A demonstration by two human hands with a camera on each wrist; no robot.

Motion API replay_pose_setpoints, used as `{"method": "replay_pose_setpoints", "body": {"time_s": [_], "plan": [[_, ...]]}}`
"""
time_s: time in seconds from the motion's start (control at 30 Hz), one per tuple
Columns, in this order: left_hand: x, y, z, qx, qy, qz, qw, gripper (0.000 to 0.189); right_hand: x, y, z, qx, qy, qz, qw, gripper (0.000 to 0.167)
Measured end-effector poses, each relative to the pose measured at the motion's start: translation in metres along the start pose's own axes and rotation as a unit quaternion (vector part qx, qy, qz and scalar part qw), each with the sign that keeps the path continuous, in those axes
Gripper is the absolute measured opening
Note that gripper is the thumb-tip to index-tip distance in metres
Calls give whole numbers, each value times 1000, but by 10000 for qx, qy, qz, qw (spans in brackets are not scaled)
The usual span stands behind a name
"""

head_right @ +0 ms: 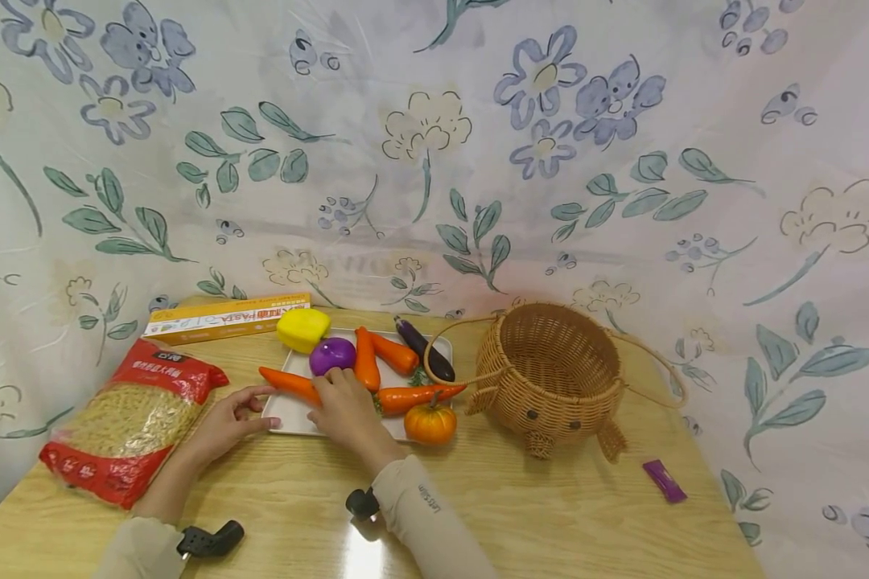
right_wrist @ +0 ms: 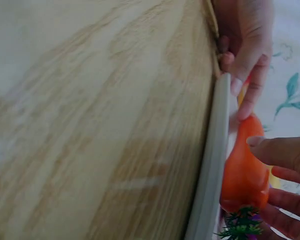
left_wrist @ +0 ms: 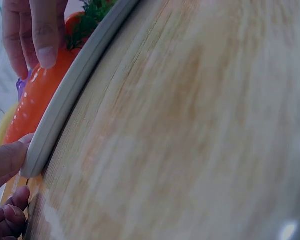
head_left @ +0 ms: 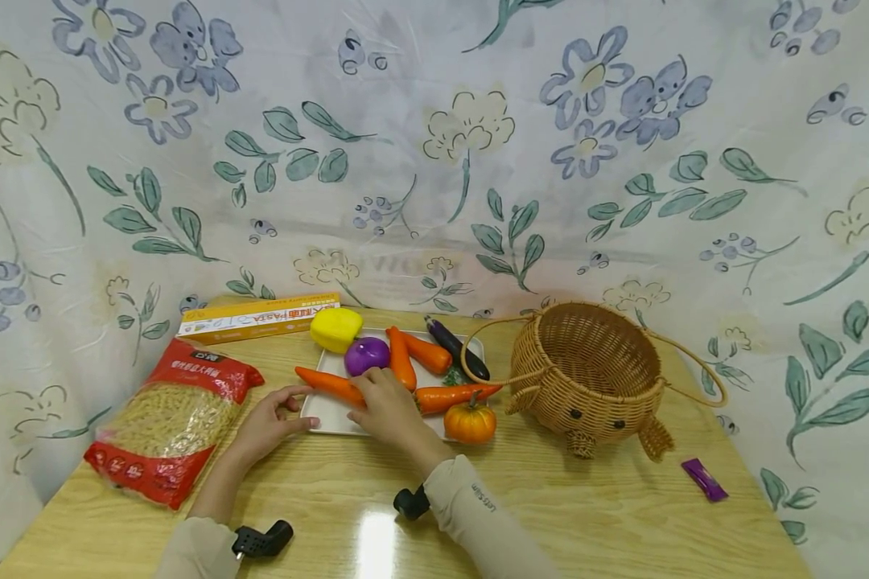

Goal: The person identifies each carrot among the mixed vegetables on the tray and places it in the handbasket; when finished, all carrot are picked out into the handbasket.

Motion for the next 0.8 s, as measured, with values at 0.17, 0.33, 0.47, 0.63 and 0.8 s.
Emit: {"method": "replay_pose_setpoints", "body": {"time_s": [0.17,0.33,0.47,0.63,0.8], "plan": [[0,-1,0,28,-32,6,10000,56,-4,3,1,125,-42,-351,9993,49],[-1,0,1,16,0,9,10000,55,-6,9,2,315,-34,-633,9975,47],[-1,0,1,35,50,16,10000,54,-5,15,2,356,58,-596,9976,47],[-1,-1,0,58,77,51,9999,55,-3,21,5,422,135,-426,9981,49],[0,0,-1,62,51,66,9999,55,-4,26,6,603,211,-251,9976,48]]}}
Point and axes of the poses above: each hand's wrist, its own z-axis towards the middle knuckle, its own y-axis out of the palm, x = y × z, the point moved 6 cm from there along z, towards the middle knuckle, and after that the axes turned 8 degrees about -x, right-handed, at the moved point
